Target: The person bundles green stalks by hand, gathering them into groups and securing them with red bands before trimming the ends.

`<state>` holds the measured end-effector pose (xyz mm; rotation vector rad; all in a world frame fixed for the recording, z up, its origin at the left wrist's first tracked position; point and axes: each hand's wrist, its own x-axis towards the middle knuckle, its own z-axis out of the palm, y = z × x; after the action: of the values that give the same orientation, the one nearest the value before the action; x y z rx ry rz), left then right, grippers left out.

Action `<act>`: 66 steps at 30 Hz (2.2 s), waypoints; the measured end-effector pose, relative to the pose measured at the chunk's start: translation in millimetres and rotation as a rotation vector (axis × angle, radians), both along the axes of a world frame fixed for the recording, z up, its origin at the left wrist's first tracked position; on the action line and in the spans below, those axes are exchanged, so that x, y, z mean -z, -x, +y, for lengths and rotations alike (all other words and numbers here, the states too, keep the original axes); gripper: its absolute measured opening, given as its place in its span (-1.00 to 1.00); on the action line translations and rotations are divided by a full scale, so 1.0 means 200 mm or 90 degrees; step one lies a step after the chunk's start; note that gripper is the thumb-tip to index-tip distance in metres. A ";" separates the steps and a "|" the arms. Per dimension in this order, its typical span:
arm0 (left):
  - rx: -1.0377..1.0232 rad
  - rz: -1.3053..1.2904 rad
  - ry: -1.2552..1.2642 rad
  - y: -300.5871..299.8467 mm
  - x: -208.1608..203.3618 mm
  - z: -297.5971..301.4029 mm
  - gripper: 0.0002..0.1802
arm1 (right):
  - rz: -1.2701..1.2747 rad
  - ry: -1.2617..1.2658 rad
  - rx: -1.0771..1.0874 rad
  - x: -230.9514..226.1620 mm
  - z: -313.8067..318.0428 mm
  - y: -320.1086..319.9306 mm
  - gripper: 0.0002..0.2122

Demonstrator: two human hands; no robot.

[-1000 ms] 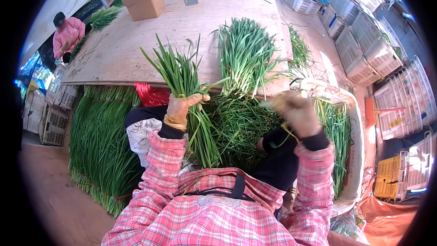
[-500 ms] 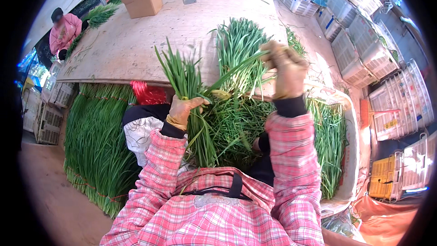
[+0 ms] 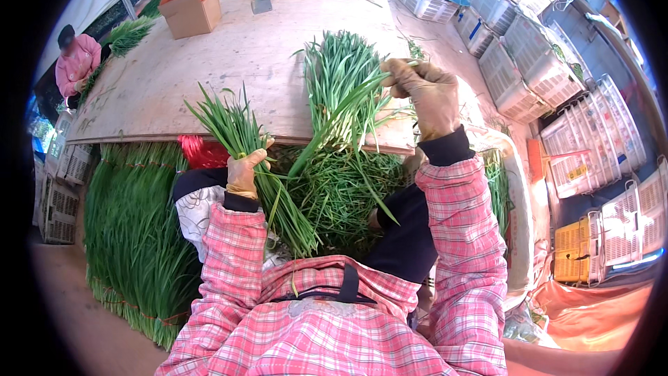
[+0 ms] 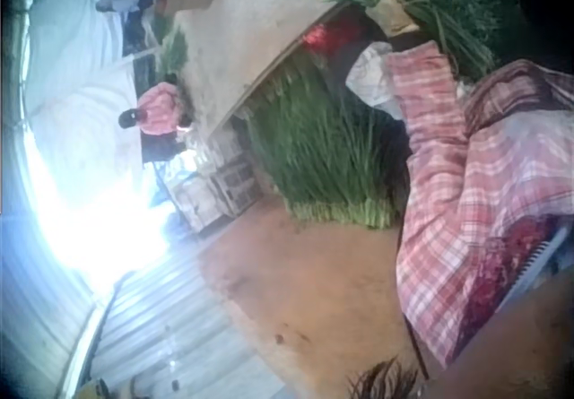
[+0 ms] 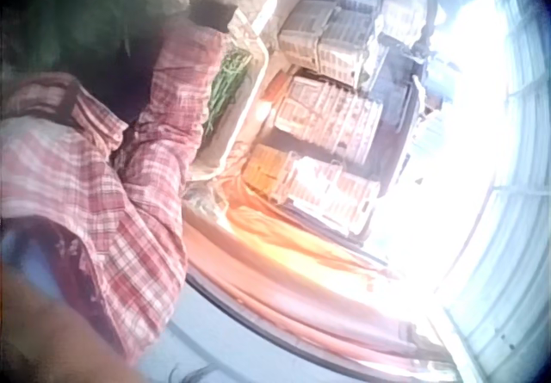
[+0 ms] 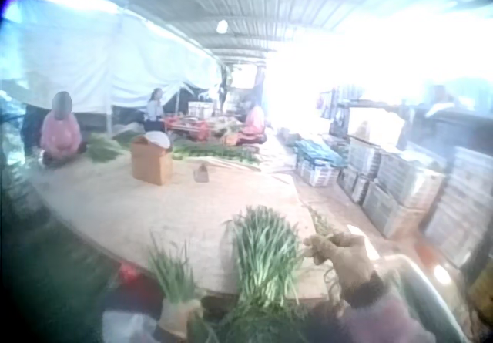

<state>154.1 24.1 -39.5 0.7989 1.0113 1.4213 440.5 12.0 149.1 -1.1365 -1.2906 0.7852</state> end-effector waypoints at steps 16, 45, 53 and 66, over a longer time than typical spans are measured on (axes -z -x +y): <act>0.176 -0.032 -0.158 -0.02 -0.42 -0.12 -0.53 | -0.182 -0.027 -0.085 0.24 0.06 0.35 -0.81; 0.176 -0.372 -0.162 0.23 -0.24 -0.13 -0.68 | -0.107 0.257 -0.290 0.61 -0.37 0.33 -0.74; 0.141 -0.365 -0.161 0.21 -0.24 -0.13 -0.67 | -0.052 0.233 -0.366 0.63 -0.35 0.34 -0.74; 0.131 -0.213 -0.164 0.08 -0.29 -0.17 -0.63 | -0.463 -0.128 -0.031 0.59 -0.26 0.30 -0.80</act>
<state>137.3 -9.8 19.3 0.7928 0.4822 1.4614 379.9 -40.5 32.0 -1.2762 -1.9509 0.2534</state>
